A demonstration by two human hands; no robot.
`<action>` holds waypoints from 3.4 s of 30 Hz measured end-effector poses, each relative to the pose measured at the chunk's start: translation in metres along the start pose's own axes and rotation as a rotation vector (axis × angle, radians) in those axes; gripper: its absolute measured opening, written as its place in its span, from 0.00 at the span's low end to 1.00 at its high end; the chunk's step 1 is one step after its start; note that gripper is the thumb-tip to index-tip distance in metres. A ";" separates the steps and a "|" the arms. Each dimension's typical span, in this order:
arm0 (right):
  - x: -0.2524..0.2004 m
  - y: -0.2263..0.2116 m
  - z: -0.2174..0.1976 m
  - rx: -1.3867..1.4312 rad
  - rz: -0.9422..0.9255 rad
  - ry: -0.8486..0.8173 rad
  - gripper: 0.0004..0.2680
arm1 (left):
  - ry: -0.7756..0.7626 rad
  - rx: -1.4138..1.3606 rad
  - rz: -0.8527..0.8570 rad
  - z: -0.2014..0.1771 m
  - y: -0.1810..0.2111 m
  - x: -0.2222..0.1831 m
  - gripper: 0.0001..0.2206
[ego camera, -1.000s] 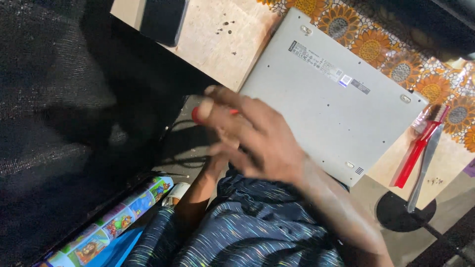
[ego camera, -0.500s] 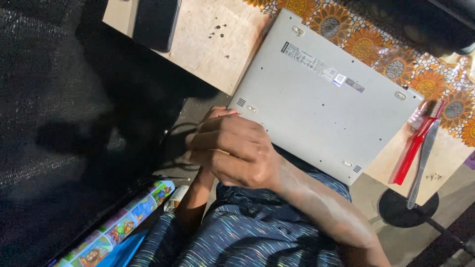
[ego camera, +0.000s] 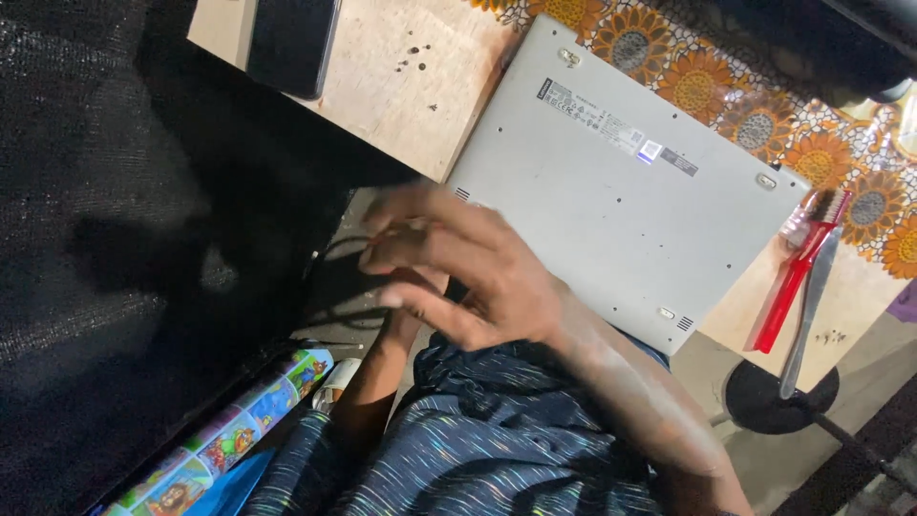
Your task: Removing screws from the bottom case of a laptop and prying it open using a flat tool.
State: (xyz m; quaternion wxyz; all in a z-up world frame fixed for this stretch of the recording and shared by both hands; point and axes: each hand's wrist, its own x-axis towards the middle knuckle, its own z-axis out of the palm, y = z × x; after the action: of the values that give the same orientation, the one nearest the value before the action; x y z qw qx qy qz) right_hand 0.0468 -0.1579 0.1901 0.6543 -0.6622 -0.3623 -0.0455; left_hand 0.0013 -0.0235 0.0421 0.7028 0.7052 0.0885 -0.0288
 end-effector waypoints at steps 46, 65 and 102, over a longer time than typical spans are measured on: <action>-0.050 0.046 0.024 -0.381 0.191 0.213 0.06 | -0.076 0.103 0.009 -0.020 -0.025 0.004 0.06; -0.049 0.051 0.003 -0.110 0.314 0.229 0.04 | 0.038 0.249 0.067 -0.012 -0.024 0.001 0.11; -0.038 0.047 -0.008 -0.014 0.338 0.180 0.02 | -0.069 0.064 0.191 -0.004 0.017 -0.001 0.08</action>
State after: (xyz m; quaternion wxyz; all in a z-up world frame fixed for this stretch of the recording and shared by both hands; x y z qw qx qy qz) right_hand 0.0482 -0.1756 0.1318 0.6777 -0.7115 -0.1858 0.0034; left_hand 0.0030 -0.0194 0.0589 0.6823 0.7310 -0.0043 0.0113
